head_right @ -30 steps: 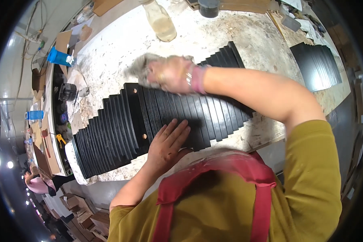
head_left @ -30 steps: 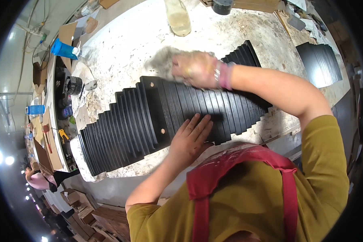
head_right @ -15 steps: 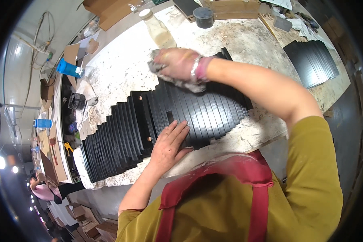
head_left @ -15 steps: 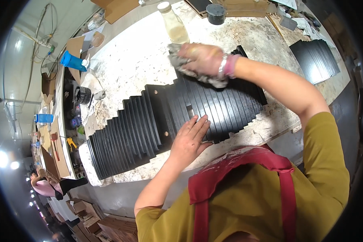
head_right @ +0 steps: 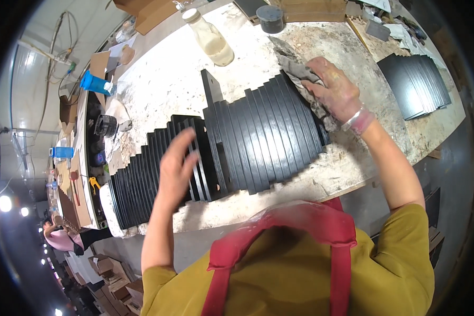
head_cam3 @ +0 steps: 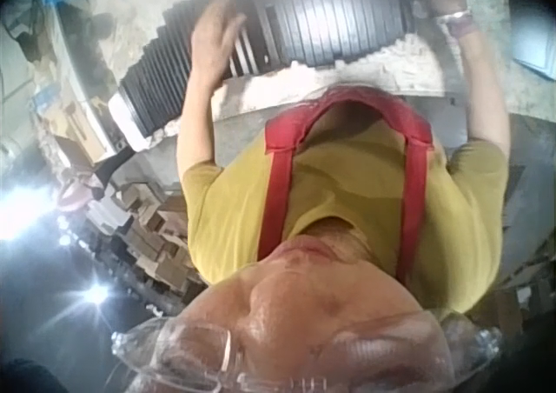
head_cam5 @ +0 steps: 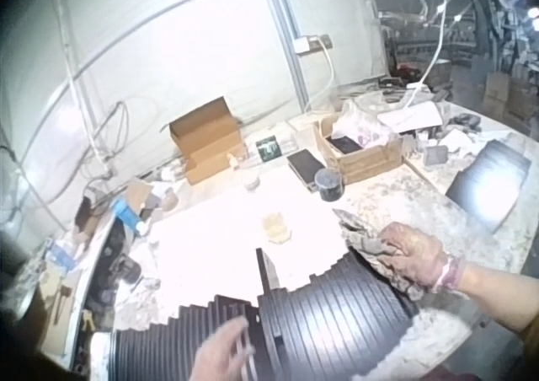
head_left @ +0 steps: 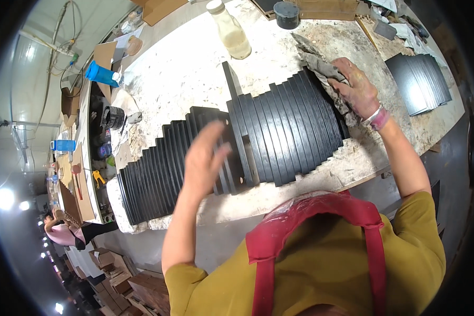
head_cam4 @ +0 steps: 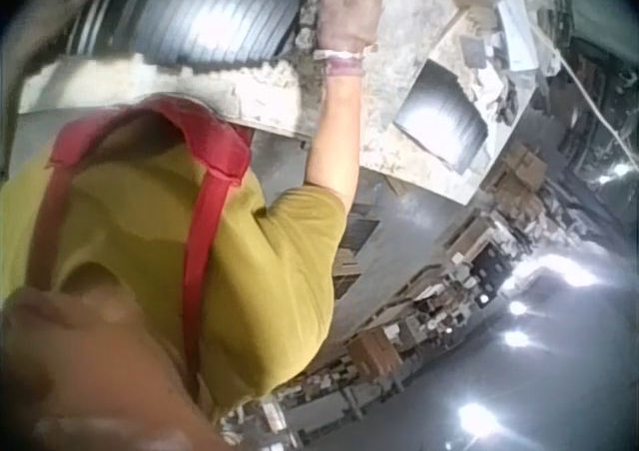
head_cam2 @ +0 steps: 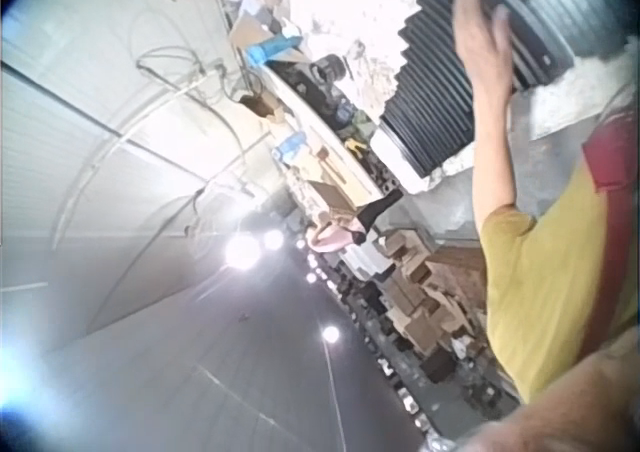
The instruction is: The person wipes a series of black, ridged wooden panels with a cloth, applies liquid from a bottle to the cloth, and then cleans the edges of the panels one by one while arranging them on a workbench.
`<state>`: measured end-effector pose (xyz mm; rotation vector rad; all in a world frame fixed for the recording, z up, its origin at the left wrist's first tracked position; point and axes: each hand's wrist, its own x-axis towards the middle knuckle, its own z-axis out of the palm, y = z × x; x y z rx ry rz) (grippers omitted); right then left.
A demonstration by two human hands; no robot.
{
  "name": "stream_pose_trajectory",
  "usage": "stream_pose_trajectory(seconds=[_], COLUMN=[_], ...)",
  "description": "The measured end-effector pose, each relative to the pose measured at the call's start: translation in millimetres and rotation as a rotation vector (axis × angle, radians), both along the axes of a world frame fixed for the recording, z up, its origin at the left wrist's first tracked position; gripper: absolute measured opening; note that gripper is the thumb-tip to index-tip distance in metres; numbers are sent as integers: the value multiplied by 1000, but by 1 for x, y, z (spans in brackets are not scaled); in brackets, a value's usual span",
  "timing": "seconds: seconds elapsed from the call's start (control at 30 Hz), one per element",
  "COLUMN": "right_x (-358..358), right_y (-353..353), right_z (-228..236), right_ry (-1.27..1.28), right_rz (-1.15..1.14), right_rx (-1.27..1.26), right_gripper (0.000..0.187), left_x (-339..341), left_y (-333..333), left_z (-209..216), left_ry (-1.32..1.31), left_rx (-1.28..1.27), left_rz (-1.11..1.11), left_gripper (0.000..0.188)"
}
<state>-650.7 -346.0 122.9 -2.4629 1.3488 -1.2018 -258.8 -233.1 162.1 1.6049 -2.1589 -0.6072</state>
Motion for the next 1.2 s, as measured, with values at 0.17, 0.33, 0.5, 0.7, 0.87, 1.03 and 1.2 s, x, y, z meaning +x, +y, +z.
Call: stream_pose_trajectory(seconds=[0.17,0.33,0.5,0.7,0.87,1.03,1.2], right_x=[31,30,28,35,30,34,37], right_y=[17,19,20,20,18,19,16], right_z=[-7,-11,-18,-20,-19,-16,-23], right_ry=[-479,-181,-240,-290,-341,-403,-470], right_rz=[184,50,8,34,36,91,123], right_rx=[473,112,142,200,208,224,245], right_gripper=[37,38,34,32,30,29,33], left_x=[-34,-26,-10,-38,-46,-55,-54], left_y=[-116,-122,-125,-168,-152,-114,-67], left_z=[-24,-57,-45,-51,-15,-8,-16], left_ry=[-176,-414,-473,-156,-153,-239,-188], left_rx=[-474,-240,-273,-208,-142,-115,-110], left_rz=[90,258,222,276,321,239,186], left_gripper=[54,59,53,51,52,50,47])
